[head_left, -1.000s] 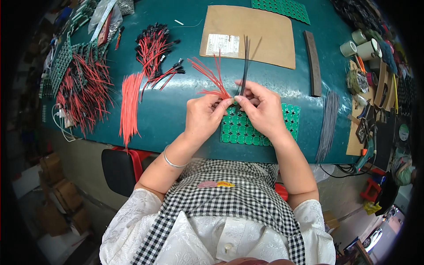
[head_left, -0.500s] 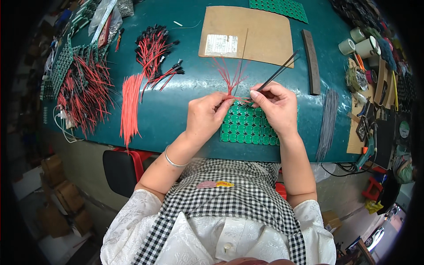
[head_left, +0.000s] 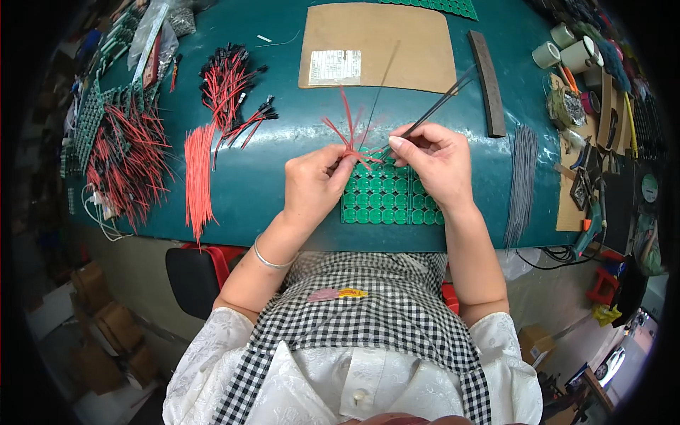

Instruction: The recorder is assembling multiple printed circuit boards by inserting bundles of red and black wires into their respective connection points on each board.

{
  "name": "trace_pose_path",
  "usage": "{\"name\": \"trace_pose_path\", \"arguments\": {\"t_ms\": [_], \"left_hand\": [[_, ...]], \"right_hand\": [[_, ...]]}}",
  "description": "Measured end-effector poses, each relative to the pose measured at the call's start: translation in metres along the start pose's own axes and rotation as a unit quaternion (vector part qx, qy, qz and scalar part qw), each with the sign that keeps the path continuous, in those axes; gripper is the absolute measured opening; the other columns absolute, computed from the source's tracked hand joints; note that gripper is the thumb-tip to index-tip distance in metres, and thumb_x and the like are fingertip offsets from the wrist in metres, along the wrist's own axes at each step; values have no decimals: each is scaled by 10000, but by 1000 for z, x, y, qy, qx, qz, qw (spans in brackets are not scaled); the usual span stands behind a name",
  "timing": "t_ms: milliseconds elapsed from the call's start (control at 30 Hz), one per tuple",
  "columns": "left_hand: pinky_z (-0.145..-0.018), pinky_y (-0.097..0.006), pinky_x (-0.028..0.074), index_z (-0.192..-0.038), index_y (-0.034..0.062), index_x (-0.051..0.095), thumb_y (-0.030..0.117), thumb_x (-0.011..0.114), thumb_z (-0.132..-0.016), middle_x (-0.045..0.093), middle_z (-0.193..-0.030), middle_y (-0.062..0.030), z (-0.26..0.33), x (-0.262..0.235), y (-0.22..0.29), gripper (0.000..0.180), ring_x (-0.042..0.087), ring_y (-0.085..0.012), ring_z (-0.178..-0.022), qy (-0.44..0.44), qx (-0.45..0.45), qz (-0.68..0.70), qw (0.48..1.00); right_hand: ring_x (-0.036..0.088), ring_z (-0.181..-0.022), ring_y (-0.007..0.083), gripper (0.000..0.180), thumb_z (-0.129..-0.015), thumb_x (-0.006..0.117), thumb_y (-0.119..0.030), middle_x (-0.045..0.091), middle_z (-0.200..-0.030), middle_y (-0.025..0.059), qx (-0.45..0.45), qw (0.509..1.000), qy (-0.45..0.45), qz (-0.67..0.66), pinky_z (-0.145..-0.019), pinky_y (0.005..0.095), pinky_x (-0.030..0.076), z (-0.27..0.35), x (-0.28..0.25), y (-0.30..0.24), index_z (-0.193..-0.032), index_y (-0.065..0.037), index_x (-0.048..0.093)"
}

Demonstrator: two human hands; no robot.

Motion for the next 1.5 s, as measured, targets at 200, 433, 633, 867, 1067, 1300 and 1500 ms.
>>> {"name": "trace_pose_path", "arguments": {"t_ms": [200,433,633,867,1067,1300,1500], "left_hand": [[-579,-242,549,-1018,-17,765,18,784,-855,747,-754,-90,3,5,-6,167,698,-105,-634,14,9,5,1000],[-602,-235,565,-1051,-20,759,6,757,-880,761,-802,-74,5,6,-12,173,703,-97,-661,25,-44,57,997],[-587,-229,557,-1031,-28,736,55,694,-953,765,-859,-72,4,4,-16,122,691,-95,-663,-29,-145,113,983],[-562,-256,549,-962,-35,723,33,665,-955,745,-788,-77,3,-11,-6,90,684,-102,-615,24,-154,221,963],[-572,-231,540,-972,-43,723,44,674,-966,754,-832,-83,1,-1,7,100,669,-85,-643,-34,-98,144,984],[-564,-242,539,-938,-23,736,17,717,-915,737,-751,-75,1,7,5,50,685,-90,-619,8,-47,55,997],[-569,-249,546,-950,-23,729,14,724,-906,732,-745,-80,3,12,4,58,692,-100,-626,18,-24,27,999]], "right_hand": [[673,-725,88,91,-897,753,-50,740,-851,61,9,1000,4,23,-625,235,555,0,-3,0,-953,21,745],[681,-680,80,112,-861,768,-67,746,-795,79,-48,990,16,128,-605,240,551,1,-2,0,-914,29,747],[707,-652,117,104,-840,772,-61,745,-796,128,-112,977,26,182,-571,260,552,2,2,-7,-889,27,746],[709,-647,122,99,-837,773,-56,739,-785,129,-116,974,26,193,-566,260,552,2,4,-8,-877,29,742],[708,-638,131,93,-831,775,-51,736,-785,125,-131,969,26,206,-564,264,554,4,6,-12,-862,29,738],[695,-635,128,154,-840,760,-34,718,-795,112,-128,967,-8,219,-568,274,557,3,12,-9,-979,29,737],[669,-640,109,326,-861,744,-18,682,-779,76,-118,975,1,188,-575,263,547,2,14,-6,-1181,14,696]]}}
Point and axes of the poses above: each hand's wrist, its own z-axis away from the middle knuckle, its own x-axis out of the palm, y = z × x, the point moved 6 cm from there along -z, towards the middle knuckle
